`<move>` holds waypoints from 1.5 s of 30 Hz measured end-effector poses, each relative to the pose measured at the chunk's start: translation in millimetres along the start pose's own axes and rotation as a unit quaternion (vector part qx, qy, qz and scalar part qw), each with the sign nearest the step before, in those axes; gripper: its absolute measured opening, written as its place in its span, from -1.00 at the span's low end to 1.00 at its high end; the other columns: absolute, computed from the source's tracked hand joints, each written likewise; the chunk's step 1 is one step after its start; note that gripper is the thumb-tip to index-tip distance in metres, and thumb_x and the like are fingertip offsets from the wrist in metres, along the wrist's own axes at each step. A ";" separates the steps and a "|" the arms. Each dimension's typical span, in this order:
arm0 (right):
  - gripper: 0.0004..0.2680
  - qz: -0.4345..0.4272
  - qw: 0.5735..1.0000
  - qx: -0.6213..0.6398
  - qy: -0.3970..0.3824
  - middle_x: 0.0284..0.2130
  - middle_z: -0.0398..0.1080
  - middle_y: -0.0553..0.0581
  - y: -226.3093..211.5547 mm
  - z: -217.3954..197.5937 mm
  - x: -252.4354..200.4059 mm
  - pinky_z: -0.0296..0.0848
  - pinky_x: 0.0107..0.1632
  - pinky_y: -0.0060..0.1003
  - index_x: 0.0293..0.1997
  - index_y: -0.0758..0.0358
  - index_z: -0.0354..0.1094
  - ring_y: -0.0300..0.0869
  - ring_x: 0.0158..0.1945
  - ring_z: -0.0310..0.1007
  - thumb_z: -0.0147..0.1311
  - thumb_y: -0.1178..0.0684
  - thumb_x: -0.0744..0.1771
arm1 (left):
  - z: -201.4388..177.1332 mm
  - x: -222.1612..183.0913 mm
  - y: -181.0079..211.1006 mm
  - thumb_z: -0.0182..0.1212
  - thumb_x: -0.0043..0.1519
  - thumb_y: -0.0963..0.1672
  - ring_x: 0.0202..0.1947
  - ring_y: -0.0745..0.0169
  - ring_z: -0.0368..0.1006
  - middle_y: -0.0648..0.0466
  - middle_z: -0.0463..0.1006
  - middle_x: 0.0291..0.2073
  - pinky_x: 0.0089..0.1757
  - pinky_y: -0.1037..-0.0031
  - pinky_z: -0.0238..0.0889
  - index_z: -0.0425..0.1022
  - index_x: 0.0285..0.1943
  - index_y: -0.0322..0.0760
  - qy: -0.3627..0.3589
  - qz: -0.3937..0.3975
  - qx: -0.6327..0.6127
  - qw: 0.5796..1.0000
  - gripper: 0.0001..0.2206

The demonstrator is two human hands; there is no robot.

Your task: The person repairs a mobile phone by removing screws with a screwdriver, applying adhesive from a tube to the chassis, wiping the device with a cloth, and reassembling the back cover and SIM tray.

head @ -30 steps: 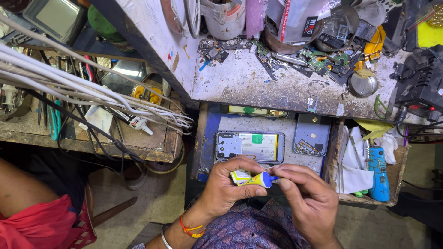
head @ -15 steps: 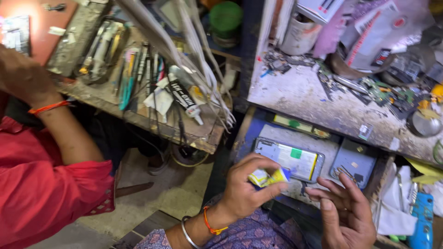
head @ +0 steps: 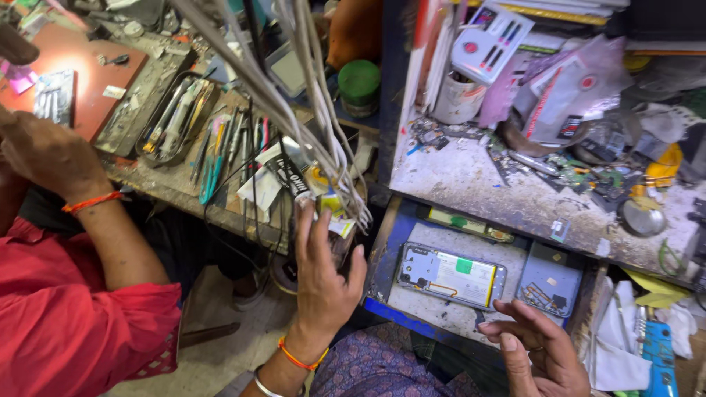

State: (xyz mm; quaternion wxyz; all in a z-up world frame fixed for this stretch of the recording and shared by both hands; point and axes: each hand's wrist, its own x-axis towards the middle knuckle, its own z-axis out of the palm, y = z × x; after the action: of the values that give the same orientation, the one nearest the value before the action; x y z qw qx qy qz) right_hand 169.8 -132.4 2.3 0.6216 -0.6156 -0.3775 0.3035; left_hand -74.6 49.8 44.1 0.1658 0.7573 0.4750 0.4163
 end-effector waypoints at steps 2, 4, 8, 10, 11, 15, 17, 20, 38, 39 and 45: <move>-0.68 -0.026 0.999 -0.034 0.003 0.09 0.45 0.43 -10.9 -1.2 8.8 0.56 0.08 -0.13 0.26 0.45 0.21 -0.03 -0.06 0.62 0.01 0.31 0.34 | 6.6 -7.7 3.2 0.29 0.22 -0.21 0.47 -0.50 0.04 -0.34 0.21 0.37 0.35 -0.06 0.02 0.24 0.31 -0.52 0.058 0.052 -0.004 0.997 -0.51; -0.67 -0.045 0.997 -0.062 0.022 0.08 0.44 0.43 -29.3 -4.1 21.7 0.55 0.07 -0.15 0.26 0.46 0.22 -0.02 -0.06 0.61 0.04 0.31 0.33 | 13.1 -19.7 8.1 0.30 0.22 -0.22 0.41 -0.42 0.16 -0.26 0.27 0.30 0.33 -0.01 0.12 0.28 0.27 -0.47 0.066 0.108 -0.025 0.992 -0.55; -0.83 -0.170 0.976 -0.138 0.022 0.08 0.44 0.31 -80.1 -26.7 70.9 0.53 0.18 -0.25 0.04 0.35 0.28 -0.08 0.09 0.53 0.10 0.28 0.36 | 30.8 -37.8 18.6 0.30 0.17 -0.22 0.19 -0.24 0.41 -0.14 0.42 0.09 0.16 0.12 0.36 0.44 0.07 -0.42 0.044 0.218 -0.088 0.971 -0.70; -0.96 -0.229 0.918 -0.322 0.041 -0.16 0.56 0.19 -113.0 -43.9 101.6 0.50 0.10 -0.31 -0.16 0.26 0.43 -0.22 -0.08 0.58 0.17 0.22 0.36 | 40.7 -46.3 23.0 0.31 0.15 -0.22 0.15 -0.20 0.45 -0.14 0.45 0.06 0.12 0.15 0.39 0.49 0.00 -0.39 0.021 0.213 -0.123 0.969 -0.75; -0.97 -0.171 0.914 -0.362 0.064 -0.29 0.55 0.17 -125.5 -49.0 117.4 0.49 -0.07 -0.30 -0.18 0.27 0.50 -0.21 -0.22 0.56 0.16 0.18 0.38 | 44.4 -50.5 25.8 0.31 0.13 -0.22 0.11 -0.17 0.48 -0.14 0.48 0.03 0.08 0.18 0.42 0.53 -0.08 -0.37 0.005 0.199 -0.141 0.970 -0.80; -0.92 -0.253 0.846 -0.465 0.065 -0.26 0.53 0.23 -150.4 -60.6 195.1 0.47 -0.12 -0.19 -0.14 0.33 0.51 -0.03 -0.20 0.56 0.18 0.14 0.43 | 48.2 -67.3 27.6 0.33 0.12 -0.23 0.09 -0.08 0.53 -0.06 0.52 0.02 0.08 0.21 0.45 0.60 -0.15 -0.30 -0.036 0.176 -0.187 0.966 -0.85; -0.93 -0.312 0.818 -0.480 0.048 -0.20 0.53 0.23 -153.2 -64.2 232.7 0.50 -0.06 -0.16 -0.12 0.33 0.50 0.03 -0.13 0.57 0.17 0.16 0.45 | 51.2 -72.2 23.0 0.34 0.10 -0.23 0.07 -0.02 0.55 -0.01 0.55 -0.02 0.06 0.23 0.45 0.61 -0.18 -0.26 -0.050 0.169 -0.185 0.967 -0.86; -0.94 -0.426 0.707 -0.562 0.058 -0.15 0.53 0.19 -151.8 -66.4 272.4 0.51 0.02 -0.13 -0.06 0.29 0.54 0.09 -0.09 0.52 0.18 0.22 0.40 | 55.7 -77.8 11.5 0.35 0.06 -0.23 0.03 0.00 0.55 0.00 0.55 -0.05 0.04 0.25 0.45 0.62 -0.19 -0.26 -0.056 0.171 -0.192 0.965 -0.85; -0.76 -0.464 0.587 -0.658 0.082 -0.13 0.43 0.24 -162.8 -47.0 325.0 0.43 0.01 0.04 0.09 0.29 0.37 0.14 -0.05 0.47 0.25 0.14 0.34 | 58.5 -80.2 0.1 0.39 0.06 -0.23 -0.06 0.02 0.61 0.01 0.61 -0.17 -0.03 0.25 0.47 0.63 -0.22 -0.27 -0.133 0.086 -0.189 0.969 -0.86; -0.77 -0.493 0.573 -0.648 0.092 -0.12 0.42 0.25 -164.2 -47.1 325.7 0.44 -0.04 0.02 0.05 0.29 0.38 0.15 -0.06 0.47 0.27 0.13 0.32 | 59.1 -80.7 -0.1 0.39 0.06 -0.23 -0.06 0.02 0.61 0.01 0.61 -0.17 -0.03 0.25 0.47 0.63 -0.22 -0.27 -0.133 0.085 -0.188 0.969 -0.86; -0.76 -0.500 0.537 -0.670 0.111 -0.16 0.42 0.19 -161.2 -49.5 335.0 0.46 -0.05 -0.04 0.10 0.31 0.38 0.03 -0.11 0.50 0.17 0.21 0.32 | 61.5 -85.7 -3.4 0.38 0.08 -0.24 -0.03 0.06 0.60 0.01 0.61 -0.16 -0.01 0.26 0.47 0.63 -0.21 -0.28 -0.150 0.072 -0.192 0.967 -0.88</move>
State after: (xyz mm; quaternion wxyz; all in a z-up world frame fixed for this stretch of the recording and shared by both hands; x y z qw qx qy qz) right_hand 375.3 113.8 196.9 0.1152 -0.5921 -0.6451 -0.4691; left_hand -45.4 -13.2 -35.4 0.3470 0.7976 0.2996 0.3920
